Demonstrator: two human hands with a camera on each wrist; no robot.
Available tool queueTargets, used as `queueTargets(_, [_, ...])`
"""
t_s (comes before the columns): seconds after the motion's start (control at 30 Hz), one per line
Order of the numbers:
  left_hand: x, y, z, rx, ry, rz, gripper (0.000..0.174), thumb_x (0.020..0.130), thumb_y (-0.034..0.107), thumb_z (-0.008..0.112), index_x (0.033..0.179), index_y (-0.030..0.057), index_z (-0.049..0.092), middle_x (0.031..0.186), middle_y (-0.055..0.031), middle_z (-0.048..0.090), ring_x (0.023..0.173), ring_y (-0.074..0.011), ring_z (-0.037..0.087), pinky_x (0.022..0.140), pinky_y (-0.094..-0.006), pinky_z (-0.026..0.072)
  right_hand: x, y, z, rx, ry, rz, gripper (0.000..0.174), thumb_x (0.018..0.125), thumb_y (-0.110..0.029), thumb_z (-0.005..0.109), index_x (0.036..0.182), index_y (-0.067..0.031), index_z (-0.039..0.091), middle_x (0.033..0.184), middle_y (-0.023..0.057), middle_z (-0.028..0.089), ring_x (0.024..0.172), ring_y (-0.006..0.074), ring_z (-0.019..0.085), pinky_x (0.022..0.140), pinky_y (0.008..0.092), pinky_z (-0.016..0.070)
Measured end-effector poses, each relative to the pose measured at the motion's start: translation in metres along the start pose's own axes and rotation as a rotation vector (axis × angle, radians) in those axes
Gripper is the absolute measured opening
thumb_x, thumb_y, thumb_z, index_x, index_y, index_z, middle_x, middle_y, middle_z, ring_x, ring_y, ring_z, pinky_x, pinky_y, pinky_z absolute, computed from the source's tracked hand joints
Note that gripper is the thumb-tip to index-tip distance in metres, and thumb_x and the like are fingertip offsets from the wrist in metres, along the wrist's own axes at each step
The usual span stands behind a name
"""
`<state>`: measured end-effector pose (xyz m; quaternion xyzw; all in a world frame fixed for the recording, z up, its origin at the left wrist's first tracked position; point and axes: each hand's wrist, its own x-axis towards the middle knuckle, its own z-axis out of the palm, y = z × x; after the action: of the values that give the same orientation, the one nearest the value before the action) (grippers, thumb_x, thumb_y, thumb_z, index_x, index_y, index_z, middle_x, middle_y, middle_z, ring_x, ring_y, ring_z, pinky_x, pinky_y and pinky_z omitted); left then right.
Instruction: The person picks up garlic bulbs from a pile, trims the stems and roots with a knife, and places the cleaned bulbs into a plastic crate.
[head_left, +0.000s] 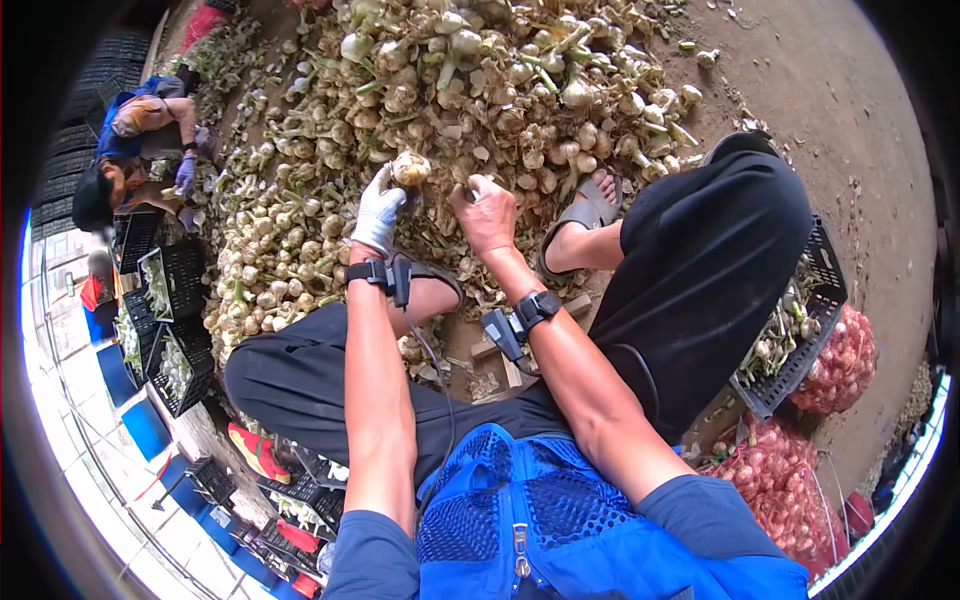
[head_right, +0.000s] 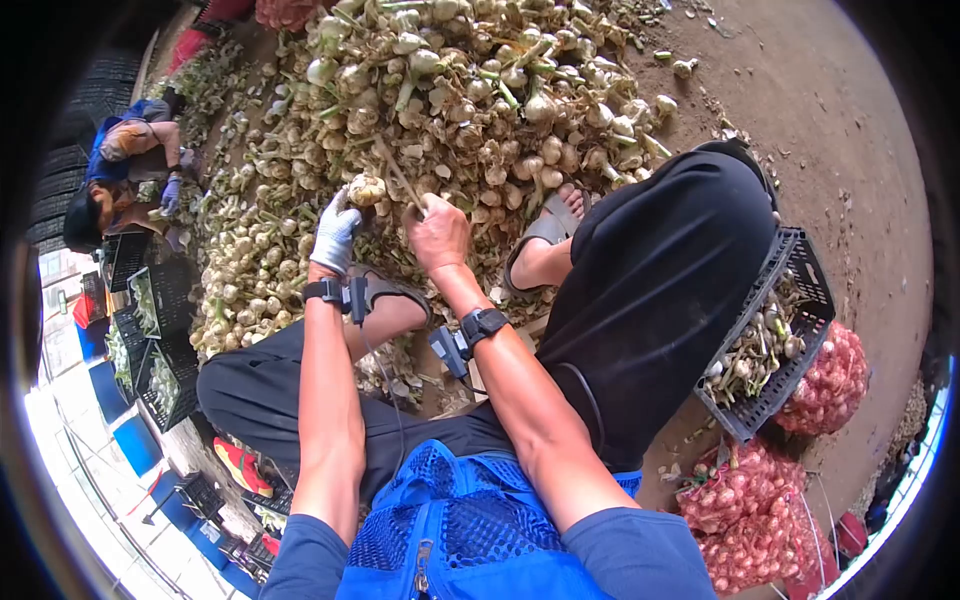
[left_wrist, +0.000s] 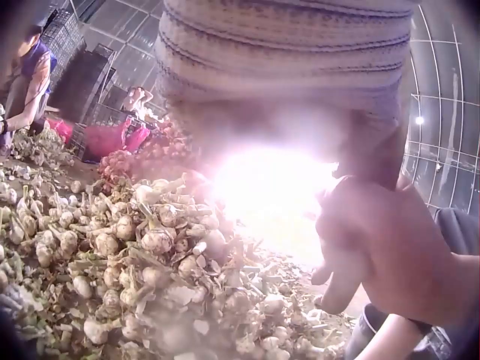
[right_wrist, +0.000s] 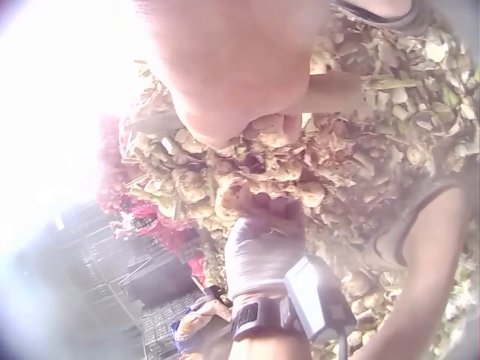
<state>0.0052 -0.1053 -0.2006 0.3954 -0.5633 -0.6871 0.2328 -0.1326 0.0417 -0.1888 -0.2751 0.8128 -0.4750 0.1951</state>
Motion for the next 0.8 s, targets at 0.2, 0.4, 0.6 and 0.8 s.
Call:
queueTargets(0.2, [-0.062,0.104,0.031,0.251,-0.143,0.075,0.066,0.082,0.026,0.079,0.138,0.0045,0.051,0.112,-0.0001,0.065,0.094,-0.0097,0.061,0.08,-0.0244,0.0512,-0.012,-0.054,-0.041,0.011,0.04,-0.503,0.021,0.082,-0.024,0.068,0.08,-0.0071,0.057,0.08,0.0153,0.061,0.073,0.0376,0.063,0.062,0.045,0.0505])
queueTargets(0.4, [-0.092,0.114,0.013,0.955,-0.14,0.553,0.042,0.079,0.028,0.071,0.118,0.0175,0.063,0.116,-0.005,0.065,0.116,-0.0265,0.059,0.112,-0.0477,0.0384,-0.031,-0.088,-0.073,0.005,0.003,-0.805,0.014,0.075,-0.01,0.067,0.078,-0.008,0.054,0.076,0.0108,0.059,0.066,0.0329,0.065,0.056,0.0415,0.0511])
queueTargets(0.6, [-0.108,0.126,0.022,1.695,-0.052,1.131,0.03,0.08,0.025,0.073,0.107,0.0138,0.066,0.112,-0.0033,0.068,0.101,-0.0253,0.063,0.103,-0.0422,0.0447,-0.045,-0.089,-0.08,0.031,0.012,-0.811,0.013,0.077,-0.011,0.067,0.079,-0.0078,0.055,0.077,0.0115,0.06,0.066,0.0342,0.065,0.056,0.0424,0.0514])
queueTargets(0.8, [-0.124,0.123,0.034,0.84,-0.136,0.677,0.045,0.076,0.018,0.08,0.115,0.008,0.059,0.098,-0.0033,0.071,0.092,-0.0211,0.068,0.09,-0.0352,0.0527,-0.05,-0.088,-0.082,0.037,0.021,-0.824,0.016,0.077,-0.014,0.069,0.08,-0.0075,0.054,0.076,0.0119,0.059,0.065,0.0349,0.064,0.056,0.0426,0.0516])
